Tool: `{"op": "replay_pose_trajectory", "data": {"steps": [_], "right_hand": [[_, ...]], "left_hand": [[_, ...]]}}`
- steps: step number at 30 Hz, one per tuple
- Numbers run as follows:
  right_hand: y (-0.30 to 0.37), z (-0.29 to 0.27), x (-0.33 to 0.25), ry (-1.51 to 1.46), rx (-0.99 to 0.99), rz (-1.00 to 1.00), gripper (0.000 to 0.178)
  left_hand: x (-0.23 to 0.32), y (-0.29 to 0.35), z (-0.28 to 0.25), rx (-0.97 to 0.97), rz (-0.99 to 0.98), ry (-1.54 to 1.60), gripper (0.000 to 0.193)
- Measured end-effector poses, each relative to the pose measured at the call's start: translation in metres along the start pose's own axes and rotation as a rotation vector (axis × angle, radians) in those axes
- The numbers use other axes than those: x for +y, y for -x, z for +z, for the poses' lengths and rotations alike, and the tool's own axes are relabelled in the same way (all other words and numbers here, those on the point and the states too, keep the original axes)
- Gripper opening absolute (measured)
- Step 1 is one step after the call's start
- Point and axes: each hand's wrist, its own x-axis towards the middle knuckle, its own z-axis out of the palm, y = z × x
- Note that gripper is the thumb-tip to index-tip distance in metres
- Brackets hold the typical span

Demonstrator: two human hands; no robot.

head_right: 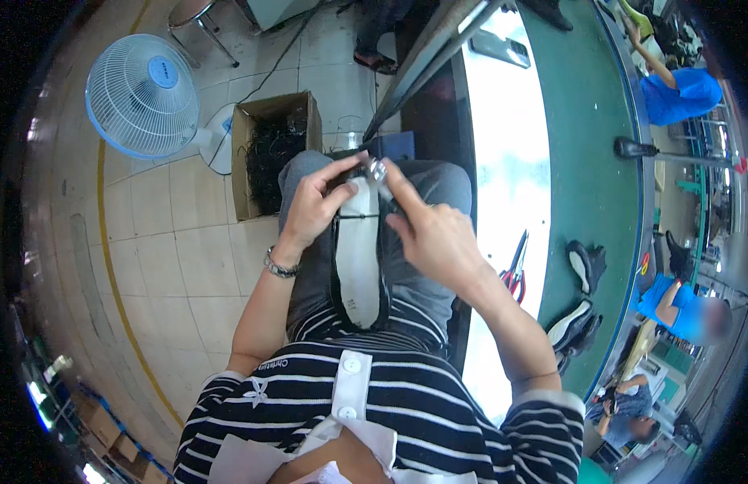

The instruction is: Manually process a shoe upper on a last using pliers and a hammer to secure and shape it.

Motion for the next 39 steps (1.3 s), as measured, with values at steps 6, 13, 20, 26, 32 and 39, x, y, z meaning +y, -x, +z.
{"op": "replay_pose_trajectory", "data": {"steps": [6, 13, 20, 26, 32, 39], "right_hand": [[-0.002, 0.022, 0.095, -0.536, 0.492, 0.478, 0.058], [-0.003, 0.105, 0.203, -0.126, 0.532, 0.641, 0.064], [0.119, 0.177, 0.212, -0.395, 1.051, 0.791, 0.036], [0.182, 0.208, 0.211, -0.301, 0.615, 0.859, 0.04], [0.163, 0.129, 0.124, -1.476, 0.359, 0.615, 0.037], [0.129, 0.072, 0.031, -1.634, -0.32, 0.181, 0.09]], "left_hand": [[0.006, -0.011, 0.007, 0.0, -0.045, 0.104, 0.034], [0.005, -0.032, 0.017, -0.039, -0.155, 0.107, 0.02], [0.003, -0.028, 0.018, -0.064, -0.111, 0.154, 0.017], [-0.005, -0.028, 0.016, -0.106, 0.02, 0.132, 0.025], [0.004, 0.033, 0.014, 0.186, 0.072, 0.152, 0.046], [-0.007, 0.092, 0.035, 0.312, -0.037, -0.05, 0.068]]}}
